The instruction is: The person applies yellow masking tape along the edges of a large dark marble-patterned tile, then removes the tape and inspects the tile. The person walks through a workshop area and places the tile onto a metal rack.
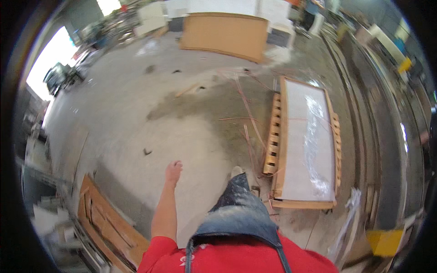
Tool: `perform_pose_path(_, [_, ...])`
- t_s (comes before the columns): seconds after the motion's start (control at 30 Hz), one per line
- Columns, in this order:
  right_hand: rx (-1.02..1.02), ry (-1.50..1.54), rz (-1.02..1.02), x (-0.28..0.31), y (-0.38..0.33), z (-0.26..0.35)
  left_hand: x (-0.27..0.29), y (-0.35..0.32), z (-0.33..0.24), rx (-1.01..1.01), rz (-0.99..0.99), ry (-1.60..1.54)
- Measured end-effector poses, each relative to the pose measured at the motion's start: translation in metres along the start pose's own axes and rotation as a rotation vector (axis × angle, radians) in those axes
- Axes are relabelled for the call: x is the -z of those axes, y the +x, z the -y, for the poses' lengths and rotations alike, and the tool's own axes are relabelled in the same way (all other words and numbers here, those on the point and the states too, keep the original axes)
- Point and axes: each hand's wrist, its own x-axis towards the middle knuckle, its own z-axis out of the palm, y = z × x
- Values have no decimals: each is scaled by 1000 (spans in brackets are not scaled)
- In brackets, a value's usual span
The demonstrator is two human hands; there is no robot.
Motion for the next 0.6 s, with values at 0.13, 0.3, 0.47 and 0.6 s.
perform_pose_path(0.13, [-27,380,0,-5,58,121,-2,67,90,-418,141,723])
perform_pose_path(0.3, [76,368,-8,25,181,321,-16,62,161,658,621,573])
perform_pose_path(0.47, [277,358,-165,46,290,518,-50,201,119,964,439,307])
perform_pose_path(0.6, [22,311,-27,43,402,577,-99,376,90,493,324,865])
